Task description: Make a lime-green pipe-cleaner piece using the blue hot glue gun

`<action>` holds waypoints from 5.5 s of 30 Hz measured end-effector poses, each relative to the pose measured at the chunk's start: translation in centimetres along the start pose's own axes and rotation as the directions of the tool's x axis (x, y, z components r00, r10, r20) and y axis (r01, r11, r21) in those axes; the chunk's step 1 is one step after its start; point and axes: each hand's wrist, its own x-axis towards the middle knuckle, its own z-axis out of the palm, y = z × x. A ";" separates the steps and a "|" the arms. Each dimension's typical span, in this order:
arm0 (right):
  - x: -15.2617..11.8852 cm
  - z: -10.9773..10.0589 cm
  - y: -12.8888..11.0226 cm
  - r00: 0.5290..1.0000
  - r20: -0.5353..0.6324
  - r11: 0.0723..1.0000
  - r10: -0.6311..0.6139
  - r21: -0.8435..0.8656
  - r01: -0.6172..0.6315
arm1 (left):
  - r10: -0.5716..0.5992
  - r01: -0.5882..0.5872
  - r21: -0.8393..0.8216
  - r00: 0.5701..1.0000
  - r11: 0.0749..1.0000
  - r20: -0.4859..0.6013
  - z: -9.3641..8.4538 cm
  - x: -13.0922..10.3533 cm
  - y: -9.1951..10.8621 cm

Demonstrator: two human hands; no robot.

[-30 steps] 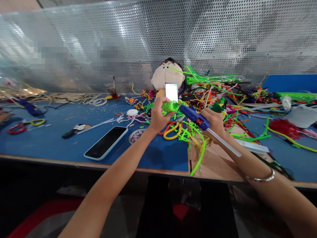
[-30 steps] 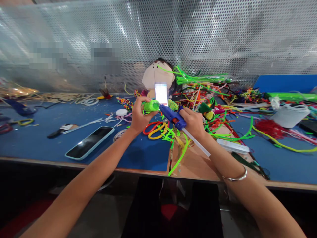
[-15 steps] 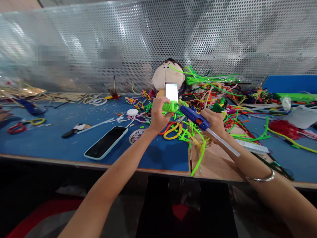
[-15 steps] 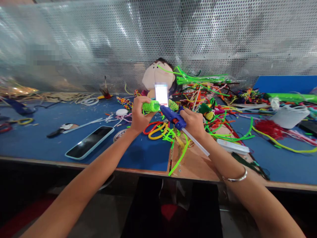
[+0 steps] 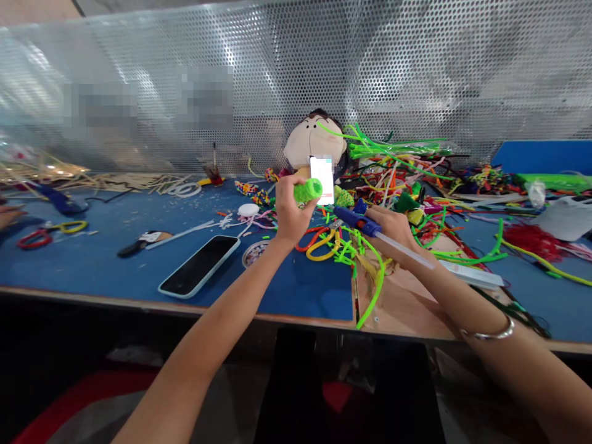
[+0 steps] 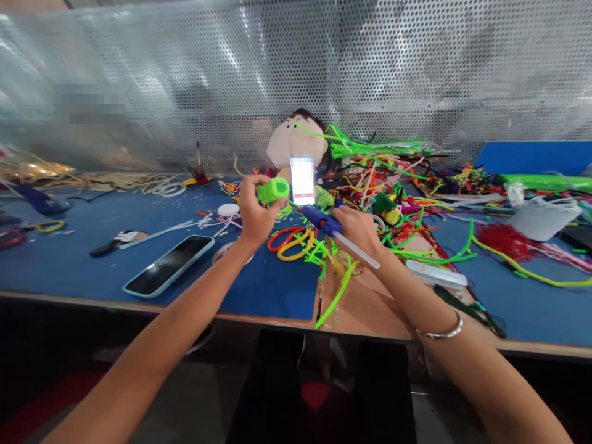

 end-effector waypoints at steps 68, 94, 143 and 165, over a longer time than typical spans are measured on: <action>0.4 0.8 -0.7 0.979 -0.058 0.672 0.195 0.735 -0.090 | -0.276 0.567 -0.428 0.773 0.704 0.571 0.4 -1.0 3.9; 0.2 0.2 -1.6 0.990 0.029 0.573 0.139 0.813 -0.104 | -0.226 0.697 -0.446 0.648 0.562 0.728 -0.3 -0.7 5.1; 0.1 0.4 -1.8 0.999 -0.044 0.711 0.003 0.702 0.029 | -0.226 0.719 -0.463 0.637 0.518 0.737 0.0 -1.2 5.2; 0.1 0.4 -2.0 0.999 -0.032 0.733 0.026 0.681 0.003 | -0.205 0.660 -0.497 0.694 0.563 0.690 0.4 -1.5 5.1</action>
